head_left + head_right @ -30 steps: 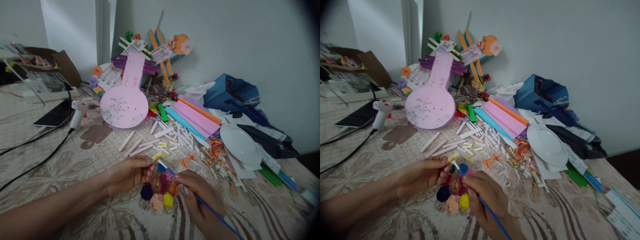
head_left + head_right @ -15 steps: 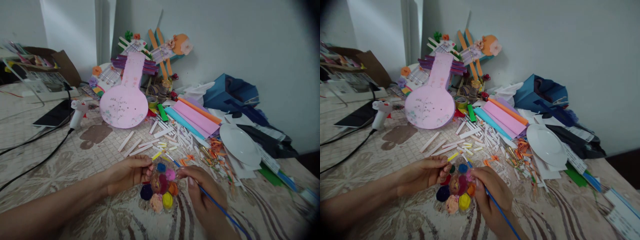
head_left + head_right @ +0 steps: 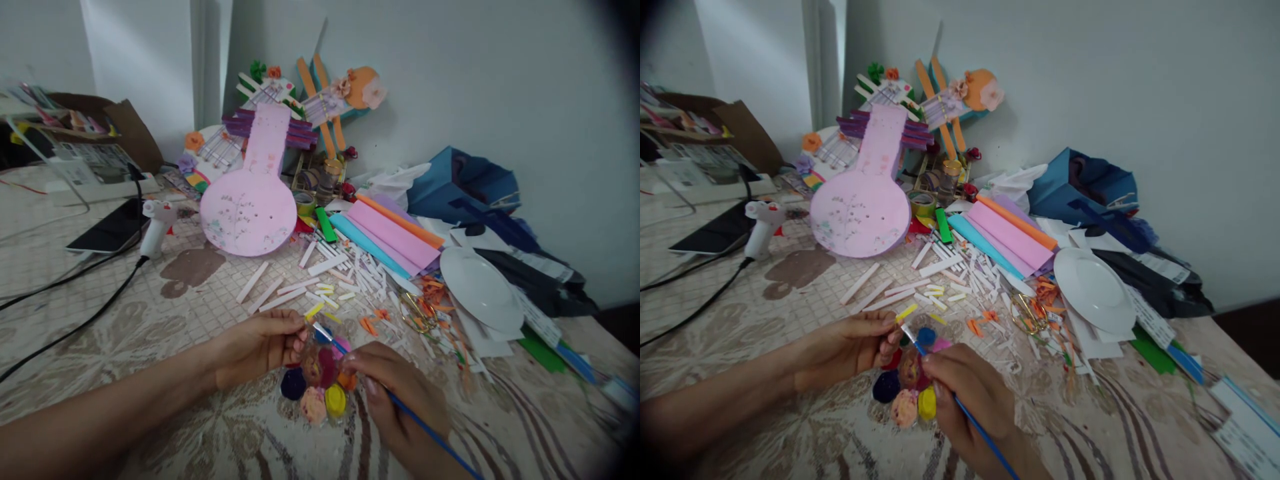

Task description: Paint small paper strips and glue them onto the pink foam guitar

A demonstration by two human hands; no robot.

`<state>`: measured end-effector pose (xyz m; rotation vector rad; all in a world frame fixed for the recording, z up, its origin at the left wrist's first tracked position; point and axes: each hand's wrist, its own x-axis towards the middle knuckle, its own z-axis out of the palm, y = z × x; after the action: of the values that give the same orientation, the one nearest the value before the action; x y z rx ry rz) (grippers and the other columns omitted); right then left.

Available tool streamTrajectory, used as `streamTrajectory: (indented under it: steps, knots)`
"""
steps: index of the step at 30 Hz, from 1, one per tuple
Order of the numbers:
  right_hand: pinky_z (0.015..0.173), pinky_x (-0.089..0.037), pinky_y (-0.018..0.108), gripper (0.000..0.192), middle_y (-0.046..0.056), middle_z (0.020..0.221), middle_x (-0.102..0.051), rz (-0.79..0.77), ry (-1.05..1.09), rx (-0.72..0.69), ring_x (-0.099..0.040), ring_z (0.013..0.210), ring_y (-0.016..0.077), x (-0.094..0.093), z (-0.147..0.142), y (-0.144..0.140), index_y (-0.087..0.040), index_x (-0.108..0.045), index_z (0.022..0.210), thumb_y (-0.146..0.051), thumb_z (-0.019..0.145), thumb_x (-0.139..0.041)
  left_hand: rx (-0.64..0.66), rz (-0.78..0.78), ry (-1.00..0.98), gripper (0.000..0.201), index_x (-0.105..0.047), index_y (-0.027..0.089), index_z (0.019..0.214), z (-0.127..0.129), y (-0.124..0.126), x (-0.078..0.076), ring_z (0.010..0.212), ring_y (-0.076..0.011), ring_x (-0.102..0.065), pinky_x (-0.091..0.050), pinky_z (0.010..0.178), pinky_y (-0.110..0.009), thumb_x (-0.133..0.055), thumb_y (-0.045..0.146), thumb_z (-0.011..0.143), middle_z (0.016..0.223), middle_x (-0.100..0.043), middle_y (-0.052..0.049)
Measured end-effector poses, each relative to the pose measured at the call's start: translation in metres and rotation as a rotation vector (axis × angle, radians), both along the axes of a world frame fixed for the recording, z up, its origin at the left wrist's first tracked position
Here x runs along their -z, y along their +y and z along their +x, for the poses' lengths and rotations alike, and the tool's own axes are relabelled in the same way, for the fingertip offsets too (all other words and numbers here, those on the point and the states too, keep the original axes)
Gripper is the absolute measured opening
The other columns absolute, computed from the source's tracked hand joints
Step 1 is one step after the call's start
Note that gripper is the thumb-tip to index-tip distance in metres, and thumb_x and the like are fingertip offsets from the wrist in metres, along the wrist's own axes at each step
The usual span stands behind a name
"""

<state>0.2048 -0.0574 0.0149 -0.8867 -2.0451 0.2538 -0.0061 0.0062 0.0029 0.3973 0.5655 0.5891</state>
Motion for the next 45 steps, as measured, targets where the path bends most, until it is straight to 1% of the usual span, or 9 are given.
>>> streamTrajectory:
  steps: [8, 12, 15, 19, 25, 31, 36, 40, 45]
  knots:
    - [0.077, -0.055, 0.027, 0.032, 0.006, 0.093, -0.066, 0.03, -0.022, 0.011, -0.064, 0.091, 0.0153, -0.001, 0.001, 0.002, -0.017, -0.056, 0.111, -0.005, 0.081, -0.049, 0.001, -0.023, -0.023, 0.011, -0.06, 0.01, 0.068, -0.001, 0.001, 0.001, 0.06, -0.0068, -0.053, -0.045, 0.06, -0.016, -0.069, 0.014, 0.074, 0.07, -0.058, -0.002]
    - [0.074, -0.055, 0.026, 0.033, 0.007, 0.095, -0.066, 0.009, -0.053, -0.033, -0.063, 0.091, 0.0153, -0.001, 0.001, 0.002, -0.017, -0.056, 0.112, -0.006, 0.082, -0.048, -0.007, -0.031, -0.007, 0.011, -0.061, 0.01, 0.069, -0.001, 0.0, 0.001, 0.06, -0.0068, -0.053, -0.045, 0.06, -0.017, -0.069, 0.016, 0.074, 0.07, -0.058, -0.002]
    - [0.079, -0.054, 0.026, 0.033, 0.007, 0.095, -0.066, 0.008, -0.027, 0.005, -0.062, 0.093, 0.0149, 0.0, 0.002, 0.001, -0.017, -0.056, 0.112, -0.005, 0.081, -0.05, -0.008, -0.023, -0.002, 0.012, -0.06, 0.01, 0.069, 0.0, 0.0, 0.001, 0.059, -0.0066, -0.053, -0.044, 0.059, -0.017, -0.07, 0.016, 0.074, 0.069, -0.058, -0.002]
    - [0.078, -0.053, 0.024, 0.035, 0.007, 0.097, -0.064, -0.015, -0.045, -0.06, -0.061, 0.093, 0.0145, 0.002, 0.002, 0.002, -0.016, -0.055, 0.114, -0.005, 0.081, -0.05, -0.004, -0.012, 0.009, 0.014, -0.059, 0.01, 0.067, 0.0, 0.0, 0.0, 0.057, -0.006, -0.053, -0.044, 0.06, -0.017, -0.071, 0.016, 0.073, 0.067, -0.058, -0.002]
    - [0.085, -0.051, 0.025, 0.033, 0.006, 0.096, -0.065, 0.008, 0.002, 0.128, -0.06, 0.096, 0.0141, 0.0, 0.007, 0.002, -0.018, -0.056, 0.111, -0.004, 0.082, -0.048, -0.004, 0.038, 0.015, 0.016, -0.057, 0.011, 0.066, 0.0, 0.002, 0.003, 0.057, -0.0063, -0.053, -0.043, 0.057, -0.016, -0.071, 0.015, 0.072, 0.068, -0.059, -0.002]
    - [0.084, -0.05, 0.024, 0.033, 0.005, 0.097, -0.065, 0.017, -0.028, 0.048, -0.06, 0.096, 0.0136, 0.001, 0.008, 0.0, -0.018, -0.056, 0.111, -0.005, 0.081, -0.05, 0.024, 0.102, 0.004, 0.017, -0.056, 0.011, 0.068, -0.002, 0.004, 0.005, 0.058, -0.0063, -0.054, -0.042, 0.058, -0.016, -0.07, 0.017, 0.074, 0.069, -0.059, -0.002]
    - [0.078, -0.049, 0.023, 0.028, 0.0, 0.087, -0.065, -0.106, 0.187, 0.215, -0.061, 0.084, 0.0111, 0.001, 0.007, -0.002, -0.023, -0.059, 0.106, -0.008, 0.086, -0.046, 0.036, 0.239, 0.091, 0.018, -0.054, 0.013, 0.072, -0.007, 0.009, 0.006, 0.06, -0.0062, -0.054, -0.04, 0.058, -0.017, -0.07, 0.02, 0.075, 0.072, -0.062, -0.001]
    - [0.062, -0.048, 0.022, 0.021, -0.001, 0.078, -0.064, -0.272, 0.436, 0.175, -0.06, 0.069, 0.0103, -0.001, 0.006, -0.001, -0.024, -0.06, 0.101, -0.017, 0.09, -0.043, 0.063, 0.417, 0.135, 0.024, -0.051, 0.013, 0.071, -0.01, 0.013, 0.008, 0.061, -0.0067, -0.052, -0.038, 0.058, -0.018, -0.071, 0.026, 0.075, 0.072, -0.062, -0.001]
    - [0.062, -0.046, 0.026, 0.018, 0.001, 0.072, -0.061, -0.412, 0.682, 0.107, -0.057, 0.066, 0.0119, 0.002, 0.007, 0.004, -0.021, -0.061, 0.095, -0.023, 0.091, -0.043, 0.103, 0.525, 0.156, 0.026, -0.05, 0.014, 0.072, -0.011, 0.015, 0.01, 0.059, -0.0083, -0.052, -0.037, 0.058, -0.022, -0.071, 0.03, 0.075, 0.07, -0.062, -0.001]
